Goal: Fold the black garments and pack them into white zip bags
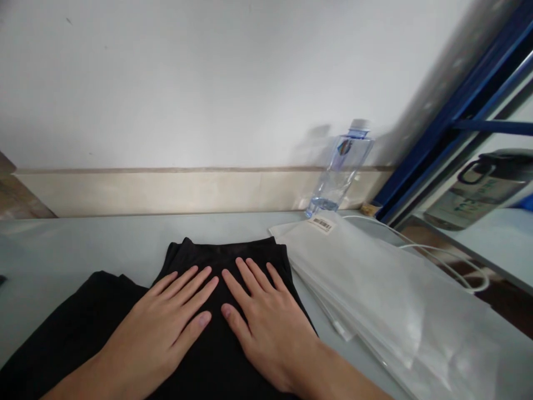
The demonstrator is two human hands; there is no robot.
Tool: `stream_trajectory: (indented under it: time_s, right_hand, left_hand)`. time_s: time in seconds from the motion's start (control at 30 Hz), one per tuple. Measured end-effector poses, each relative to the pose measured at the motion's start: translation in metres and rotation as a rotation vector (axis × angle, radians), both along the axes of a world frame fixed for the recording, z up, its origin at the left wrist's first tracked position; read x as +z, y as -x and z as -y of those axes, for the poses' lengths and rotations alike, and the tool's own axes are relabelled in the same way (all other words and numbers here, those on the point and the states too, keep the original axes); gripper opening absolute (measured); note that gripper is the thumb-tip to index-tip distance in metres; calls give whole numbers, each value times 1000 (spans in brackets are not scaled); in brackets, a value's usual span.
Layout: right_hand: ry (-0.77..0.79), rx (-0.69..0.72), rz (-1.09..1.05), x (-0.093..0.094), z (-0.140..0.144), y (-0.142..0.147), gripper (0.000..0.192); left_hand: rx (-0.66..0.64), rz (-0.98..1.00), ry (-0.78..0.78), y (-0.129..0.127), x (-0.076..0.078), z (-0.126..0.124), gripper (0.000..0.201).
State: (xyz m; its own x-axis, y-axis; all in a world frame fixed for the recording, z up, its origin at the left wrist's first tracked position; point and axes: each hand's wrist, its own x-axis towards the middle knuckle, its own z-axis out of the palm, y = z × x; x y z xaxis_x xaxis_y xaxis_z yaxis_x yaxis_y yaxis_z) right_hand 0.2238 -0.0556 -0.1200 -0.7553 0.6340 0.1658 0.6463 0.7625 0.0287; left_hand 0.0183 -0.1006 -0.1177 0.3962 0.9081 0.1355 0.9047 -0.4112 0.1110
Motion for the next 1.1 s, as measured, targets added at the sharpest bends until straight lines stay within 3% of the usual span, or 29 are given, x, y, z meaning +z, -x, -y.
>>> stream_trajectory:
  time_s: [0.3, 0.47, 0.63, 0.73, 0.87, 0.97, 1.1]
  right_hand:
    - [-25, -70, 30, 1, -7, -17, 50]
    - [-39, -85, 56, 8, -9, -27, 49]
    - [-157, -39, 11, 32, 9, -4, 47]
    - [-76, 41, 12, 35, 21, 16, 49]
    - [53, 69, 52, 15, 18, 23, 50]
    - [68, 62, 29, 2, 8, 12, 49]
    - [116, 31, 45, 2, -4, -6, 48]
  left_hand:
    - [191, 8, 96, 46, -5, 15, 45]
    - [157, 39, 37, 64, -10, 21, 47]
    - [137, 90, -163, 41, 19, 19, 45]
    - [83, 123, -201, 8, 33, 16, 45]
    - [59, 44, -87, -14, 17, 9, 45]
    - [43, -39, -76, -4, 2, 7, 44]
    - [54, -98, -66, 12, 0, 7, 43]
